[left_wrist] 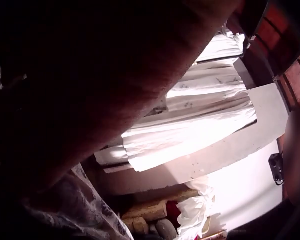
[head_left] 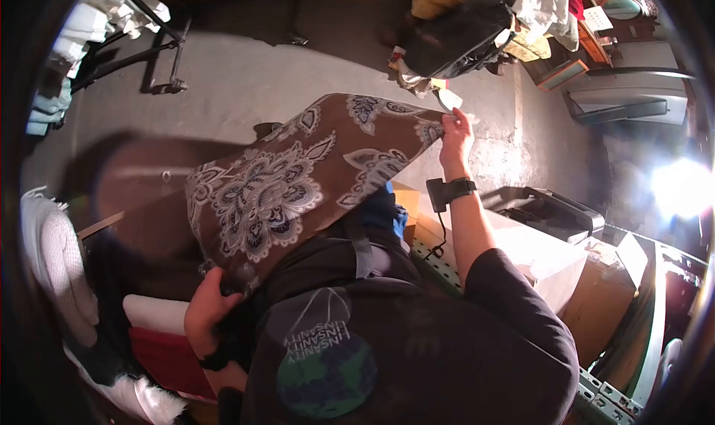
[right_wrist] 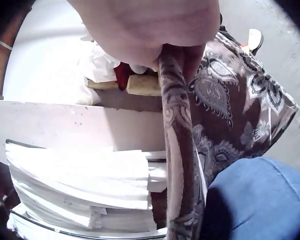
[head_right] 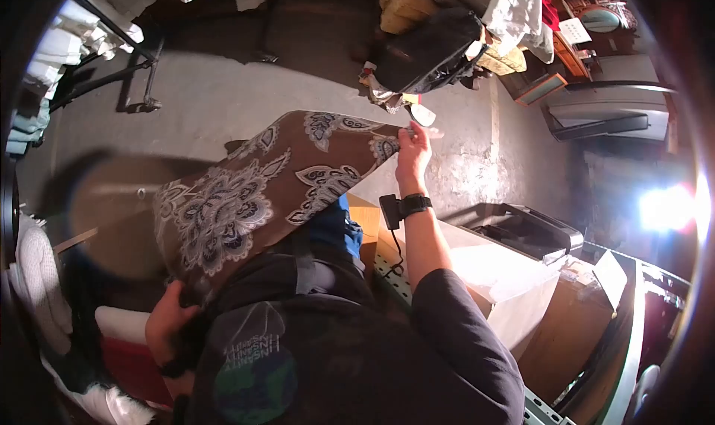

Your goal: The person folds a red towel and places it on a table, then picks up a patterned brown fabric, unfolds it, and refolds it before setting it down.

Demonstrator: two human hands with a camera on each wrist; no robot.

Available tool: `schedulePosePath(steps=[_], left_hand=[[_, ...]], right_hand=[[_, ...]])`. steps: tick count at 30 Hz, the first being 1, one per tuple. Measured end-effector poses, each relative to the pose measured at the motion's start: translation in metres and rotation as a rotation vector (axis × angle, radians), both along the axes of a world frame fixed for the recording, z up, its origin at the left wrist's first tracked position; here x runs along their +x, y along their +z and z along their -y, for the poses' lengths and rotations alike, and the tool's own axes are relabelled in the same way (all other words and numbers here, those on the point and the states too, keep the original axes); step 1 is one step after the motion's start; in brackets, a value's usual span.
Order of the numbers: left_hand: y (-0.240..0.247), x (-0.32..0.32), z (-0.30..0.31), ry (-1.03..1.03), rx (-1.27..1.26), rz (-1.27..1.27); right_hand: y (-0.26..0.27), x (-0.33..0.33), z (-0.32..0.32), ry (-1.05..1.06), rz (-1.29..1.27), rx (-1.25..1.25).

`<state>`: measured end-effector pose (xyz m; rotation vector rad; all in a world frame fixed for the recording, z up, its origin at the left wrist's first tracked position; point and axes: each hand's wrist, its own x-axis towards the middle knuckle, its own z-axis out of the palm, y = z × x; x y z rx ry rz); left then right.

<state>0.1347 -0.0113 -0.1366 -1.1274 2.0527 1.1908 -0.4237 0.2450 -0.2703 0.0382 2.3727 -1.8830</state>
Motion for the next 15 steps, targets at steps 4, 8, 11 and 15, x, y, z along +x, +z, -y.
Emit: schedulePosePath(steps=[4, 8, 11, 15], left_hand=[[-0.013, 0.021, 0.002, -0.024, 0.040, -0.030], [-0.016, 0.028, -0.018, -0.225, -0.290, 0.092], [-0.009, 0.019, -0.004, -0.215, -0.317, 0.117], [0.011, 0.016, 0.016, -0.057, -0.409, -0.017]], right_hand=[[0.001, -0.006, 0.013, -0.039, -0.045, -0.221], [0.004, -0.012, 0.022, -0.037, 0.143, -0.328], [-0.012, -0.027, 0.018, -0.007, 0.326, -0.337], [-0.072, -0.082, -0.014, 0.194, 0.595, -0.444]])
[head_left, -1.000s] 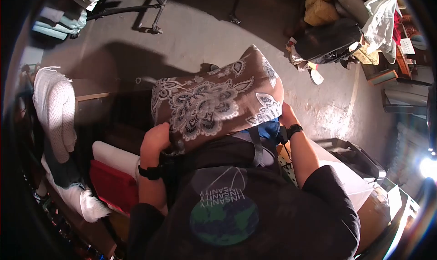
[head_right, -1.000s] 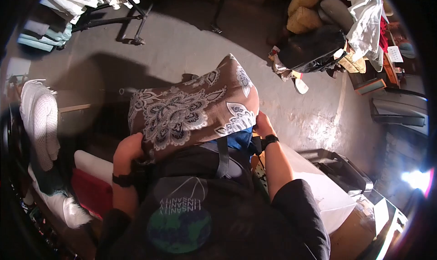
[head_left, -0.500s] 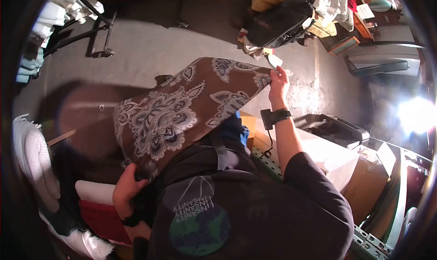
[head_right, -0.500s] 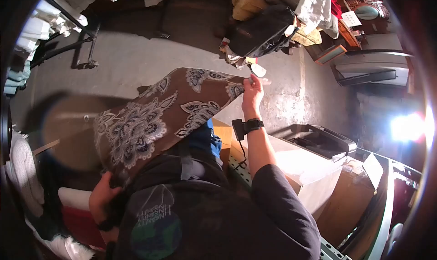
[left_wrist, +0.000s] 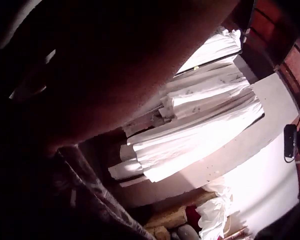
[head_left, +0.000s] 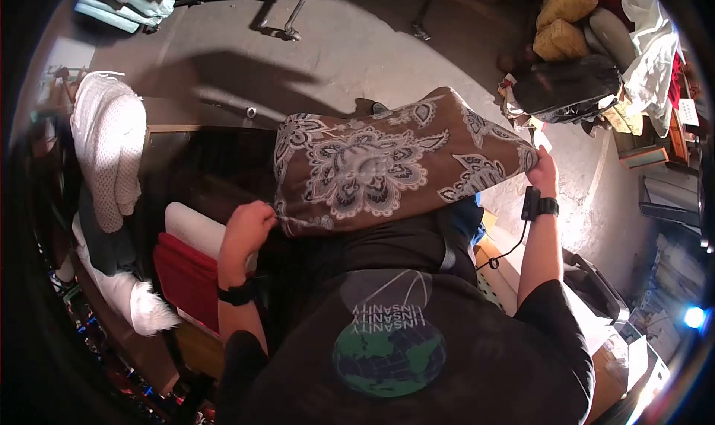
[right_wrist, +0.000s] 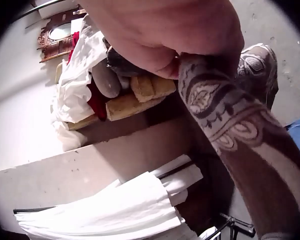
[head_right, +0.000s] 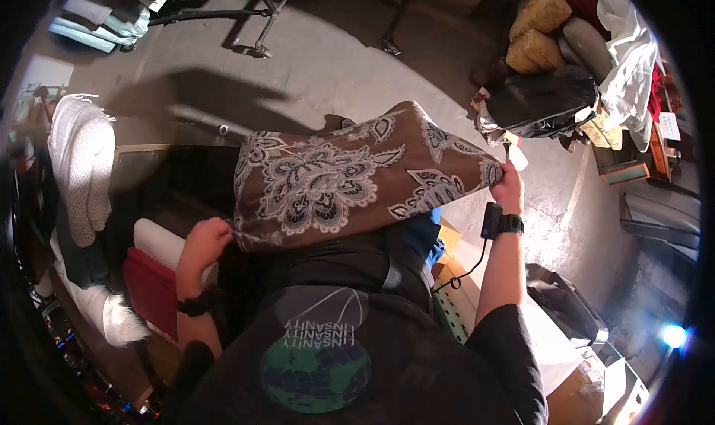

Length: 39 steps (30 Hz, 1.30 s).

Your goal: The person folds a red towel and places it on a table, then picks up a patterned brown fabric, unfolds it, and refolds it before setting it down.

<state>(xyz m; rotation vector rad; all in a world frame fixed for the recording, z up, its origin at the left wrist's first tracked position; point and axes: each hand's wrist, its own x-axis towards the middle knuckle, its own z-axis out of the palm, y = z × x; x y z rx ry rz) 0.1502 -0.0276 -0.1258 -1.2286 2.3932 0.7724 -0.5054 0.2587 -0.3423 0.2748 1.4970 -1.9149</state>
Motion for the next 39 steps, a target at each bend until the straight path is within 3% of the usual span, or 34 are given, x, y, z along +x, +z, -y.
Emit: schedulePosePath(steps=[2, 4, 7, 10, 12, 14, 17, 18, 19, 20, 22, 23, 25, 26, 28, 30, 32, 33, 34, 35, 36, 37, 38, 39], left_hand=[[0.005, 0.004, 0.012, 0.093, -0.108, -0.108], [0.017, 0.006, 0.029, 0.124, -0.266, -0.235], [0.035, 0.004, 0.048, 0.091, -0.739, -0.337], [0.049, -0.007, 0.061, 0.003, -0.969, -0.459], [0.046, -0.007, 0.059, 0.040, -0.925, -0.454], [0.038, -0.001, 0.054, 0.030, -0.629, -0.504], [0.026, -0.022, 0.031, -0.096, -0.175, -0.387], [0.018, -0.036, 0.015, -0.023, -0.099, -0.328], [0.008, -0.044, 0.004, -0.075, -0.066, -0.187], [-0.006, -0.044, -0.006, -0.097, 0.031, -0.318], [-0.021, -0.045, -0.023, 0.007, 0.149, -0.226], [-0.018, -0.044, -0.027, 0.024, 0.149, -0.218], [-0.010, -0.036, -0.031, 0.169, 0.125, -0.137], [-0.009, -0.027, -0.032, 0.197, 0.114, -0.122], [-0.015, -0.008, -0.029, 0.358, 0.160, 0.023], [-0.021, 0.004, -0.022, 0.361, 0.174, 0.066], [-0.030, 0.000, -0.021, 0.442, 0.134, -0.077], [-0.032, -0.004, -0.022, 0.416, 0.068, -0.084], [-0.029, -0.011, -0.021, 0.412, 0.071, -0.086], [-0.024, -0.021, -0.021, 0.363, 0.037, -0.123], [-0.020, -0.031, -0.020, 0.308, 0.009, -0.166], [-0.018, -0.040, -0.021, 0.287, 0.028, -0.181], [-0.018, -0.045, -0.020, 0.220, 0.016, -0.241], [-0.018, -0.051, -0.020, 0.154, 0.004, -0.303]], right_hand=[[-0.008, -0.016, -0.002, 0.051, 0.376, -0.057], [0.024, 0.003, 0.010, 0.080, 0.347, -0.097], [0.050, 0.009, 0.017, 0.066, 0.116, -0.094], [0.095, 0.011, 0.029, -0.097, -0.198, -0.053], [0.129, 0.003, 0.026, -0.229, -0.383, -0.079], [0.154, -0.012, 0.002, -0.309, -0.507, -0.057], [0.166, -0.023, -0.038, -0.435, -0.556, 0.038], [0.162, -0.025, -0.048, -0.442, -0.495, 0.005], [0.154, -0.020, -0.061, -0.430, -0.442, 0.023], [0.145, -0.014, -0.069, -0.416, -0.388, 0.041], [0.051, -0.067, -0.144, -0.415, -0.218, 0.165], [0.037, -0.060, -0.146, -0.450, -0.191, 0.251], [0.030, -0.045, -0.146, -0.424, -0.014, 0.344], [0.046, -0.023, -0.126, -0.541, -0.048, 0.390], [0.040, -0.029, -0.137, -0.342, 0.059, 0.336], [0.057, -0.016, -0.112, -0.311, 0.044, 0.291], [0.073, -0.012, -0.082, -0.396, -0.380, 0.407], [0.098, 0.002, -0.056, -0.373, -0.443, 0.397], [0.127, 0.022, -0.029, -0.267, -0.789, 0.537], [0.128, 0.017, -0.021, -0.126, -0.937, 0.482], [0.147, 0.029, 0.002, 0.019, -1.114, 0.640], [0.160, 0.040, 0.016, 0.211, -1.027, 0.575], [0.206, 0.086, 0.051, 0.420, -1.197, 0.697], [0.215, 0.110, 0.070, 0.546, -1.355, 0.646]])
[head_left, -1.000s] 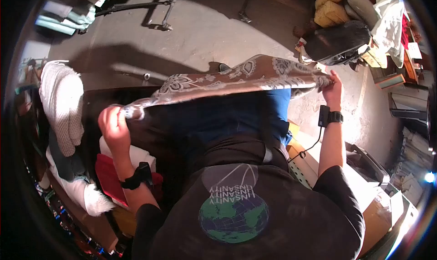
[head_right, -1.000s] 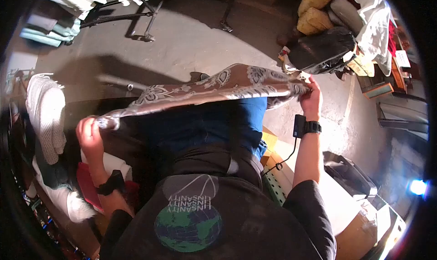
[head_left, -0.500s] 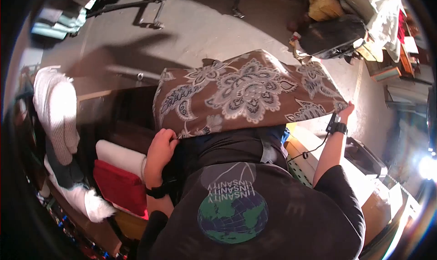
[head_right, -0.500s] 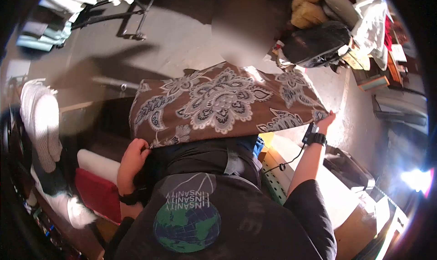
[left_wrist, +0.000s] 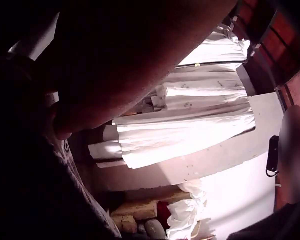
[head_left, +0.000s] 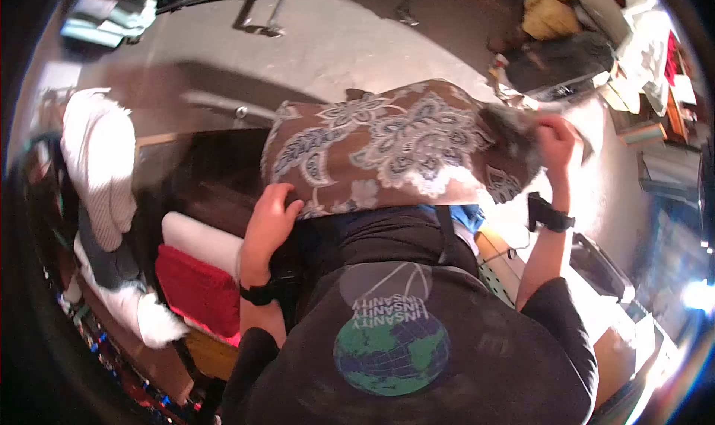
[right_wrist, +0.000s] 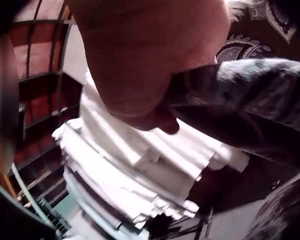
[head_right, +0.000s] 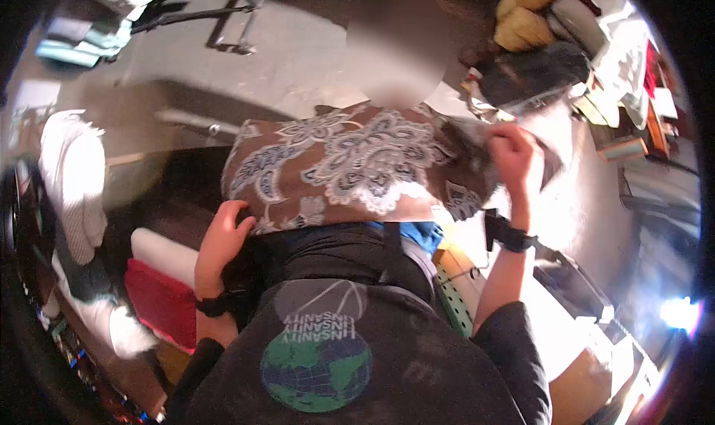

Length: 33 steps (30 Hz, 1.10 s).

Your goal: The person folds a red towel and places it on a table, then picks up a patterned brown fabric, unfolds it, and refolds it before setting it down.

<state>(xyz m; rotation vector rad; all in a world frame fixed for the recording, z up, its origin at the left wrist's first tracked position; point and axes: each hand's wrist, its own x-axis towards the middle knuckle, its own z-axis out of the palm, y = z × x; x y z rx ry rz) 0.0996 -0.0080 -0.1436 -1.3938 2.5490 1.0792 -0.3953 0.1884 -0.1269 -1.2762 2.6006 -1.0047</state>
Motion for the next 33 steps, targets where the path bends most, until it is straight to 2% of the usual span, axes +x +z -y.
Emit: schedulePosePath(steps=[1, 2, 3, 5, 7, 8, 13, 15, 18, 22, 25, 28, 31, 32, 33], left_hand=[[-0.001, -0.005, 0.001, -0.037, -0.029, -0.001], [0.001, -0.009, 0.001, -0.035, -0.015, 0.049], [0.002, -0.013, 0.001, -0.028, -0.005, 0.103], [0.000, -0.013, 0.001, -0.065, -0.016, 0.122], [0.001, -0.014, 0.000, -0.089, -0.030, 0.150], [0.002, -0.015, -0.001, -0.087, -0.025, 0.172], [-0.004, -0.017, -0.002, -0.157, -0.080, 0.178], [-0.001, -0.029, 0.005, -0.231, -0.064, 0.038], [0.004, -0.059, 0.008, -0.288, -0.092, -0.116], [0.012, -0.111, 0.013, -0.393, -0.054, -0.188], [0.006, -0.144, 0.017, -0.499, -0.153, -0.279], [0.006, -0.182, 0.021, -0.766, -0.291, -0.128], [-0.005, -0.201, 0.013, -0.908, -0.358, -0.165], [-0.009, -0.204, 0.010, -0.923, -0.356, -0.177], [-0.012, -0.205, 0.009, -0.933, -0.182, -0.042]], right_hand=[[0.024, 0.031, 0.022, 0.229, -0.047, 0.028], [0.024, 0.045, 0.037, 0.501, -0.041, 0.080], [0.017, 0.060, 0.044, 0.669, -0.065, 0.201], [0.012, 0.101, 0.052, 0.746, 0.046, 0.305], [0.000, 0.122, 0.048, 0.770, 0.148, 0.562], [-0.007, 0.126, 0.044, 0.788, 0.107, 0.687], [-0.016, 0.129, 0.032, 0.823, 0.083, 0.669], [-0.019, 0.128, 0.028, 0.760, 0.116, 0.617], [-0.011, 0.128, 0.030, 0.766, 0.104, 0.632], [-0.011, 0.132, 0.029, 0.781, 0.079, 0.607], [-0.011, 0.138, 0.030, 0.808, 0.040, 0.563], [-0.008, 0.138, 0.031, 0.916, 0.035, 0.563], [-0.004, 0.137, 0.029, 0.917, 0.040, 0.544], [-0.003, 0.136, 0.027, 0.898, 0.041, 0.551], [-0.004, 0.136, 0.027, 0.910, 0.048, 0.553]])
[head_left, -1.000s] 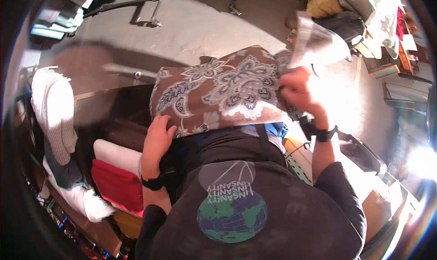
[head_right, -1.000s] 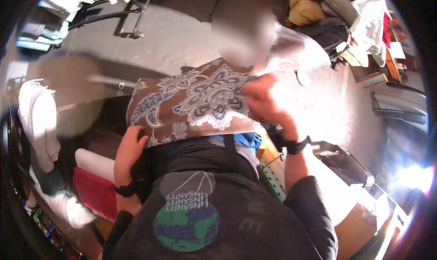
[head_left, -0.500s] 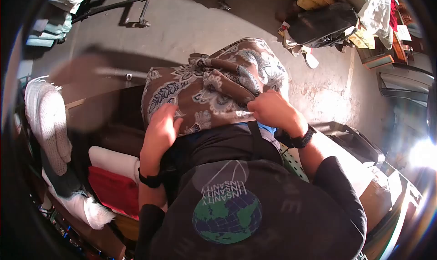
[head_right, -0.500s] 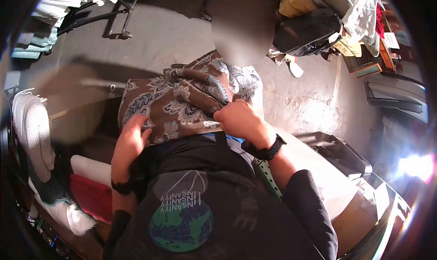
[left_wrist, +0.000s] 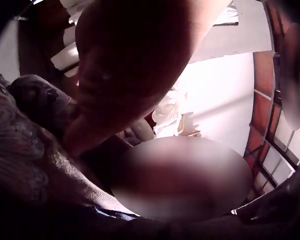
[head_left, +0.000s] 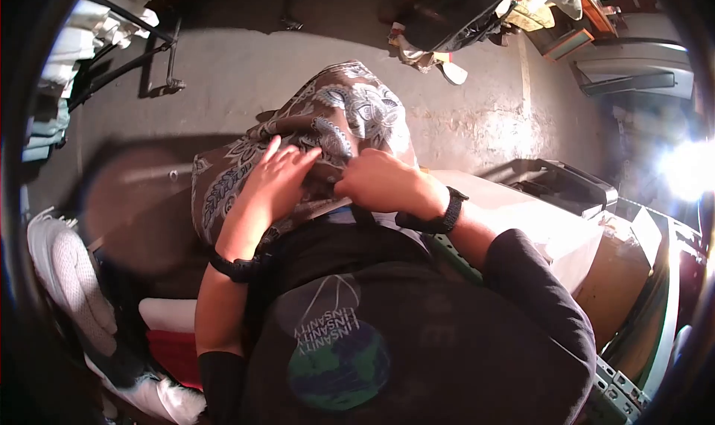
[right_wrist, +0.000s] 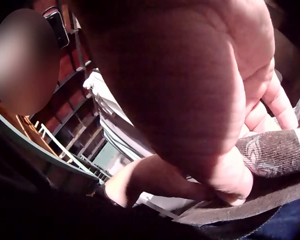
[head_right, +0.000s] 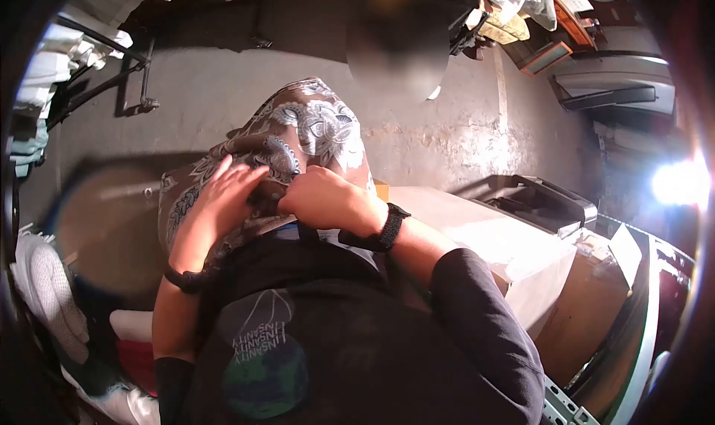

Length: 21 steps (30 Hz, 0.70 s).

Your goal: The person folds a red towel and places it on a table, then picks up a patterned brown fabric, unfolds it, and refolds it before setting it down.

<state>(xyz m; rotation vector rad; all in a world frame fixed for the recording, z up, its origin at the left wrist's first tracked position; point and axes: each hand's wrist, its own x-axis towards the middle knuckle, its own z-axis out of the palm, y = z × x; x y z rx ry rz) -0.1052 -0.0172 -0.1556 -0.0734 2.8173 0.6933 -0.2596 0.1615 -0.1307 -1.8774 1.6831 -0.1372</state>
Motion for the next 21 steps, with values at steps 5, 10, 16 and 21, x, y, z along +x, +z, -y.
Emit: schedulePosePath(steps=[5, 10, 16, 21], left_hand=[[0.008, 0.011, -0.008, 0.091, 0.051, 0.028], [0.041, 0.024, -0.010, 0.171, -0.043, -0.252], [0.053, 0.054, -0.017, 0.247, 0.136, -0.005], [0.039, 0.078, -0.015, 0.315, 0.165, 0.131]], right_hand=[[-0.003, -0.007, -0.006, -0.047, 0.096, -0.050], [-0.007, -0.018, -0.008, -0.202, 0.349, -0.326], [0.016, -0.030, -0.008, -0.384, 0.473, -0.065], [-0.003, -0.026, -0.018, -0.307, 0.165, 0.072]])
